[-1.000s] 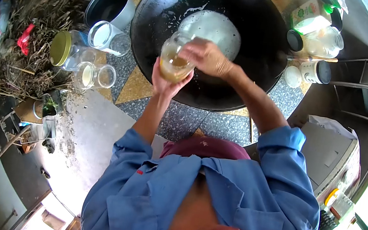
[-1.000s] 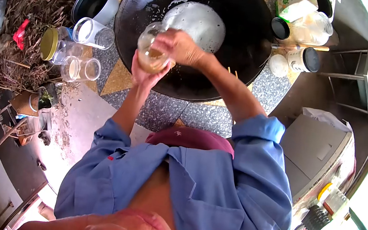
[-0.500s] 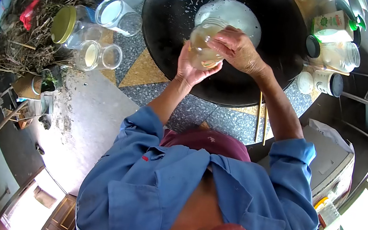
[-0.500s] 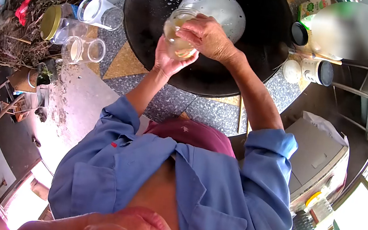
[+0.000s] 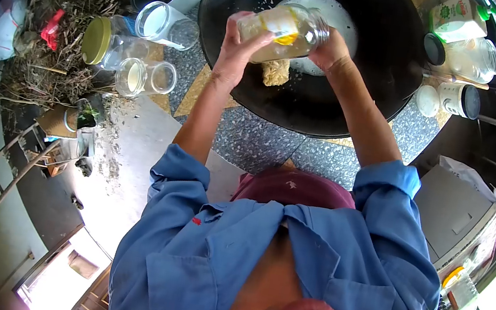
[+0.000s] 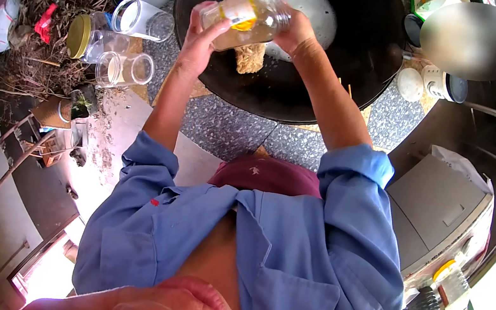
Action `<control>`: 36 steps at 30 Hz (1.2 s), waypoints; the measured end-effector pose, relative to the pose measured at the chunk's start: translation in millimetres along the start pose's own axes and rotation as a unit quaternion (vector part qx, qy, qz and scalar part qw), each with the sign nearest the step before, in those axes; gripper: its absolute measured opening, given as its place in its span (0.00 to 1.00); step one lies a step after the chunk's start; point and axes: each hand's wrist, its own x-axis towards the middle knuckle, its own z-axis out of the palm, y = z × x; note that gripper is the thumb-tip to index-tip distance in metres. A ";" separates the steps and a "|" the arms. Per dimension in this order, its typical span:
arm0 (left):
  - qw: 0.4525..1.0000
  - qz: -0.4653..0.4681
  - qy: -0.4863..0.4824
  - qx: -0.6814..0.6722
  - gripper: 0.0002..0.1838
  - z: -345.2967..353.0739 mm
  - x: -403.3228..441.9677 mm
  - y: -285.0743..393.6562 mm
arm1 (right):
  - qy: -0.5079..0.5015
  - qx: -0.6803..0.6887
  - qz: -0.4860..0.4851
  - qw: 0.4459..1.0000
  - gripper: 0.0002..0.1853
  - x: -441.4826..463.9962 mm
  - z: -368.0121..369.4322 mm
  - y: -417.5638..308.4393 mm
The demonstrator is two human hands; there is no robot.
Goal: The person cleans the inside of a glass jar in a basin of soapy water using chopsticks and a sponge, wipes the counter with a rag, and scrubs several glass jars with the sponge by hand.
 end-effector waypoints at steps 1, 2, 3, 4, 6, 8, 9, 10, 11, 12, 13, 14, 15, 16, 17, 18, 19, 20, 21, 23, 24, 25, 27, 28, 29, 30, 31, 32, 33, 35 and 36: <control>0.989 0.045 -0.012 0.143 0.29 2.6 3.4 5.2 | -0.019 -0.012 0.025 0.999 0.16 3.2 -6.0 3.0; 0.955 0.088 -0.023 0.281 0.31 5.2 4.9 10.2 | -0.019 -0.007 0.026 0.999 0.16 8.3 -10.7 5.9; 0.954 0.087 -0.024 0.285 0.31 8.4 5.6 15.3 | -0.067 -0.018 0.046 0.997 0.16 13.9 -14.8 8.9; 0.915 0.128 -0.020 0.383 0.32 11.7 6.2 20.2 | -0.116 -0.030 0.065 0.991 0.17 15.8 -14.6 11.4; 0.801 0.202 -0.011 0.563 0.34 18.4 6.0 28.8 | -0.112 -0.066 0.046 0.990 0.18 18.4 -15.8 15.6; 0.793 0.200 -0.010 0.576 0.36 28.4 0.5 33.6 | -0.162 -0.004 0.110 0.981 0.19 22.6 -17.3 16.9; 0.770 0.215 -0.016 0.601 0.36 33.6 -2.8 35.1 | -0.261 0.106 0.149 0.948 0.19 29.7 -29.7 18.0; 0.746 0.230 -0.023 0.624 0.36 37.4 -5.7 35.8 | -0.261 0.109 0.150 0.947 0.19 35.8 -35.3 20.9; 0.740 0.233 -0.034 0.629 0.36 39.4 -8.1 35.8 | -0.305 0.116 0.141 0.935 0.20 41.9 -40.9 23.6; 0.740 0.232 -0.035 0.631 0.36 38.5 -8.6 33.8 | -0.348 0.123 0.132 0.920 0.20 47.3 -47.1 25.8; 0.730 0.257 -0.036 0.633 0.36 36.2 -9.1 30.2 | -0.139 -0.113 0.007 0.984 0.22 23.3 -18.8 25.1; 0.719 0.282 -0.038 0.634 0.36 34.4 -9.9 26.8 | -0.138 -0.110 0.008 0.984 0.22 12.0 -2.3 22.3; 0.726 0.274 -0.022 0.630 0.36 34.1 -12.2 24.6 | -0.061 -0.074 0.009 0.995 0.22 4.1 9.9 19.6; 0.726 0.272 -0.023 0.632 0.36 33.5 -15.0 20.2 | 0.017 -0.038 0.010 0.999 0.22 1.4 14.3 18.6; 0.750 0.246 0.021 0.614 0.36 32.7 -18.0 13.7 | 0.020 0.043 0.029 0.998 0.21 18.3 2.9 22.7; 0.771 0.219 0.065 0.595 0.36 30.4 -19.8 6.3 | 0.020 0.045 0.030 0.998 0.21 28.1 -11.5 31.3; 0.802 0.180 0.101 0.560 0.37 24.6 -20.2 -3.3 | 0.055 0.045 -0.016 0.997 0.19 27.5 -9.9 37.0; 0.801 0.180 0.099 0.562 0.37 19.1 -21.6 -13.2 | 0.091 0.044 -0.062 0.993 0.17 28.0 -10.4 42.7; 0.846 0.156 0.133 0.492 0.37 14.1 -23.3 -23.0 | 0.147 0.052 -0.123 0.980 0.11 37.8 -20.5 53.0; 0.936 0.089 0.171 0.294 0.38 13.5 -29.3 -34.1 | 0.137 -0.024 -0.139 0.980 0.09 21.8 -19.8 51.6; 0.936 0.089 0.172 0.295 0.38 13.7 -34.4 -38.4 | 0.125 -0.099 -0.154 0.975 0.09 16.2 -19.8 50.9; 0.943 0.056 0.189 0.266 0.38 13.1 -40.0 -40.9 | 0.115 -0.082 -0.153 0.978 0.13 18.4 -18.3 51.9; 0.946 0.032 0.198 0.254 0.36 13.6 -52.1 -45.1 | 0.089 -0.145 -0.145 0.975 0.14 16.1 -19.7 46.5; 0.945 0.038 0.183 0.270 0.34 11.8 -57.0 -49.5 | 0.062 -0.150 -0.154 0.975 0.14 16.5 -20.6 43.9; 0.954 0.022 0.162 0.252 0.34 11.5 -60.2 -49.7 | 0.016 -0.174 -0.128 0.976 0.14 16.4 -20.7 35.3; 0.963 0.006 0.140 0.232 0.33 11.3 -63.9 -49.0 | -0.007 -0.218 -0.117 0.969 0.15 14.7 -20.7 27.7; 0.980 -0.026 0.127 0.151 0.34 23.5 -67.7 -34.5 | -0.027 -0.235 -0.090 0.968 0.16 18.6 -19.3 21.1; 0.980 -0.028 0.128 0.150 0.34 22.0 -66.9 -32.3 | -0.043 -0.251 -0.064 0.965 0.17 21.4 -17.6 15.5; 0.980 -0.052 0.104 0.158 0.34 18.9 -63.9 -30.5 | -0.041 -0.252 -0.063 0.965 0.17 21.2 -16.9 11.5; 0.974 0.028 0.042 0.219 0.34 15.8 -50.3 -32.1 | -0.139 -0.300 0.014 0.944 0.18 17.4 -7.4 1.4; 0.936 0.052 0.054 0.344 0.33 12.4 -43.7 -28.2 | -0.136 -0.300 0.013 0.944 0.18 16.3 -4.1 -0.5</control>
